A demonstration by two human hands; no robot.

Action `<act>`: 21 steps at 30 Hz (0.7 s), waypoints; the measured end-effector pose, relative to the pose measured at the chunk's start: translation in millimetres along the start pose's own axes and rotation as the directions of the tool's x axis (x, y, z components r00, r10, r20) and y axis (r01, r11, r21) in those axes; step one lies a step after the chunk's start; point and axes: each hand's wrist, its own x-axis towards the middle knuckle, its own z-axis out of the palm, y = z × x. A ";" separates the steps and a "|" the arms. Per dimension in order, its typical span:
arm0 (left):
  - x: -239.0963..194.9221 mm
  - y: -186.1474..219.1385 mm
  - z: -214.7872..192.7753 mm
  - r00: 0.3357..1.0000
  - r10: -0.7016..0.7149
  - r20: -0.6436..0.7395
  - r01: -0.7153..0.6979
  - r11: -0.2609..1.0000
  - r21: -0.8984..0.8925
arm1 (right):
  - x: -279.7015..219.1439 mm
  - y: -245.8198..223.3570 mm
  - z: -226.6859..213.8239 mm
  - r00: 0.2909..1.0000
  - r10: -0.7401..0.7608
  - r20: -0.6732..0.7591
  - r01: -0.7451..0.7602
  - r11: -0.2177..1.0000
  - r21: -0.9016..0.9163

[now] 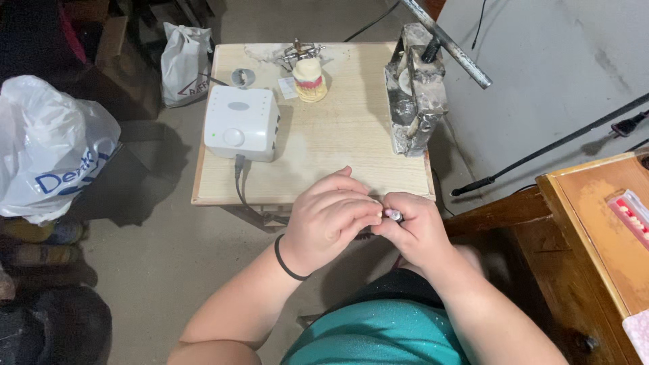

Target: The person assembles a dental prosthesis by placing individual artificial teeth into a denture mold. They use a metal tool to adjust the fit and position of the teeth, then inspect the assembly by holding and rotating the mold. The person also uses a small electric device to process a tooth before placing it into the mold.

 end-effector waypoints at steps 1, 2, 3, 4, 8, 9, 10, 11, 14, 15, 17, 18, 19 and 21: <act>1.0 2.1 0.1 1.000 -0.002 0.001 0.002 1.000 -0.001 | -1.7 2.2 0.0 1.000 0.002 0.000 -0.002 1.000 0.000; 1.9 4.2 0.1 1.000 0.019 0.003 -0.019 0.999 0.034 | -3.5 4.4 0.1 1.000 -0.011 -0.011 0.011 1.000 -0.009; 3.3 6.4 -0.1 0.999 0.040 0.005 -0.041 0.997 0.069 | -4.8 6.3 0.0 0.999 -0.026 -0.022 0.026 0.999 -0.019; 4.9 6.7 -0.4 0.999 0.039 0.005 -0.039 0.997 0.068 | -5.1 8.3 -0.1 0.999 -0.024 -0.022 0.024 1.000 -0.019; 11.7 9.8 -1.0 0.995 0.083 0.053 -0.087 0.993 0.078 | -7.4 18.2 -0.2 0.999 -0.042 -0.009 0.042 0.999 0.008; 14.1 10.6 -1.5 0.993 0.096 0.068 -0.102 0.991 0.084 | -7.1 21.2 0.2 0.999 -0.045 -0.008 0.045 0.999 0.012; 15.7 11.7 -2.2 0.993 0.097 0.069 -0.102 0.991 0.084 | -6.6 18.4 -0.1 0.999 -0.045 -0.009 0.045 0.999 0.012; 17.2 12.9 -2.9 0.992 0.092 0.090 -0.099 0.992 0.078 | -6.4 15.5 -0.1 0.999 -0.046 -0.009 0.046 0.999 0.003; 13.9 11.1 -0.1 0.992 0.077 0.104 -0.084 0.994 0.068 | -6.5 13.2 -0.2 0.998 -0.056 -0.020 0.055 0.998 -0.016; 11.6 9.7 1.9 0.993 0.066 0.096 -0.073 0.995 0.066 | -6.8 13.4 -0.5 0.997 -0.065 -0.032 0.064 0.998 -0.028; 11.6 10.2 1.6 0.993 0.061 0.103 -0.067 0.996 0.065 | -5.9 11.5 -1.2 0.997 -0.072 -0.037 0.070 0.996 -0.049; 11.5 10.3 1.2 0.992 0.055 0.109 -0.063 0.996 0.066 | -5.3 10.6 -1.3 0.996 -0.081 -0.040 0.078 0.995 -0.070; 11.1 10.6 1.6 0.992 0.054 0.110 -0.062 0.996 0.065 | -5.3 10.9 -1.9 0.996 -0.080 -0.040 0.077 0.995 -0.069; 9.9 11.3 2.4 0.993 0.040 0.107 -0.048 0.996 0.073 | -6.1 11.5 -2.9 0.993 -0.104 -0.048 0.098 0.988 -0.121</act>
